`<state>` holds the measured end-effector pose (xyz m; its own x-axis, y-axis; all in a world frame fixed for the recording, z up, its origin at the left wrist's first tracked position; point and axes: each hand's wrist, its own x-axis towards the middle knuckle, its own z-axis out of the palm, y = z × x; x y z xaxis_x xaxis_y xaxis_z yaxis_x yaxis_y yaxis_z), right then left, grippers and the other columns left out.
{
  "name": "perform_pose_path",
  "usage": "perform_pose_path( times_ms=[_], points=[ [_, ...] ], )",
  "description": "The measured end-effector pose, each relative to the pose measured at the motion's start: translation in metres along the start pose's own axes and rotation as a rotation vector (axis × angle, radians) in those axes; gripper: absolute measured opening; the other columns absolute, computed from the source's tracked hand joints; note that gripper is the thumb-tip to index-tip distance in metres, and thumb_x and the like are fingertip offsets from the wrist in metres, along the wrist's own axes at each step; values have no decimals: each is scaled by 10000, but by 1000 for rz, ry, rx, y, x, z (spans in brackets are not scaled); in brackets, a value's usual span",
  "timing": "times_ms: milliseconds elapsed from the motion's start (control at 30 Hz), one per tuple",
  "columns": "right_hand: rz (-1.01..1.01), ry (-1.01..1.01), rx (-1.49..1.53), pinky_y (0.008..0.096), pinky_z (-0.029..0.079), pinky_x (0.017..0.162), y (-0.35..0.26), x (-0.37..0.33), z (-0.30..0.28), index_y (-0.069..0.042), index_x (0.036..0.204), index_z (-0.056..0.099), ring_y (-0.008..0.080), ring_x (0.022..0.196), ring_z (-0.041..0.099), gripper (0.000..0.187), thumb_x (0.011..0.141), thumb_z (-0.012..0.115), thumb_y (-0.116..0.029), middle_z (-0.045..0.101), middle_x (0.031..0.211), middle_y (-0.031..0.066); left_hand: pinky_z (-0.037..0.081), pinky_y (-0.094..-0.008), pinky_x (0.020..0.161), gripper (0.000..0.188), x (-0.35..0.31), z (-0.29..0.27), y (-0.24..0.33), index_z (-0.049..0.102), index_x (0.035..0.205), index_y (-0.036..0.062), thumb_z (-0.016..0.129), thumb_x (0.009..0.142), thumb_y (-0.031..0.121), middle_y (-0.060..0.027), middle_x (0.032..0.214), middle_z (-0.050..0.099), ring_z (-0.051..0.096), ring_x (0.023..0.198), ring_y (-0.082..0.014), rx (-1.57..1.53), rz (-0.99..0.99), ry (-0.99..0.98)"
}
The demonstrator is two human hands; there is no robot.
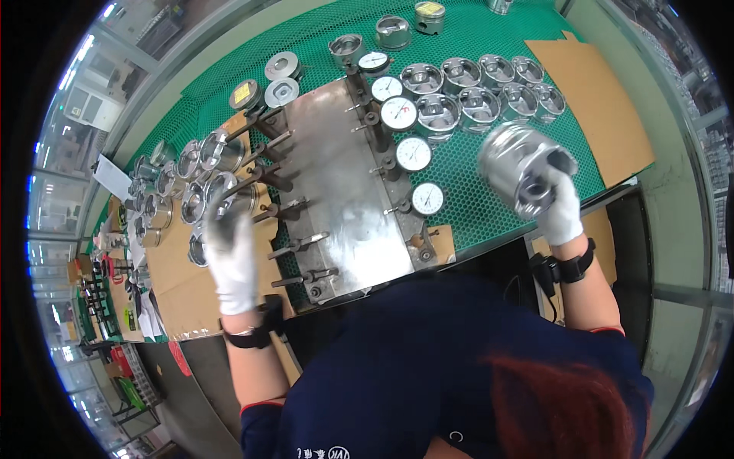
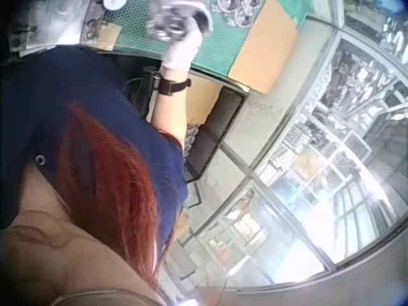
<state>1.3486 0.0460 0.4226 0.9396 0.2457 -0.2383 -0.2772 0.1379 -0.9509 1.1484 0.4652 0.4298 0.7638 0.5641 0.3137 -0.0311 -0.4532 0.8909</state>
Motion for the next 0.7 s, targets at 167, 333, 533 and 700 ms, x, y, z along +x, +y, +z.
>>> perform_pose_path(
  times_ms=[167,333,533,700],
  points=[
    [67,391,-149,426,564,737,48,113,-154,-47,1250,601,244,930,685,429,966,515,-356,700,1077,106,525,-398,938,597,-13,-105,-102,511,1384,-68,697,891,213,-240,1242,640,662,1078,-330,767,-261,192],
    [384,492,-131,477,566,704,68,204,-227,-164,1213,599,239,909,684,348,983,475,-394,709,1054,82,525,-407,934,499,-23,-130,-141,637,1236,-63,723,862,256,-275,1167,680,667,1080,-382,1103,-336,-45],
    [343,566,-231,394,591,697,89,248,-288,-142,1251,611,258,922,665,451,1012,450,-489,633,1218,111,529,-446,896,476,22,-98,-124,676,1137,-75,707,890,330,-288,1086,700,682,998,-419,1202,-536,-83],
    [96,613,-12,374,581,782,99,217,-263,-131,1351,557,232,1001,654,440,1006,534,-403,601,1298,100,555,-433,809,514,-19,-124,-144,690,1047,-80,647,925,418,-270,949,720,706,886,-392,1360,-255,127]
  ],
)
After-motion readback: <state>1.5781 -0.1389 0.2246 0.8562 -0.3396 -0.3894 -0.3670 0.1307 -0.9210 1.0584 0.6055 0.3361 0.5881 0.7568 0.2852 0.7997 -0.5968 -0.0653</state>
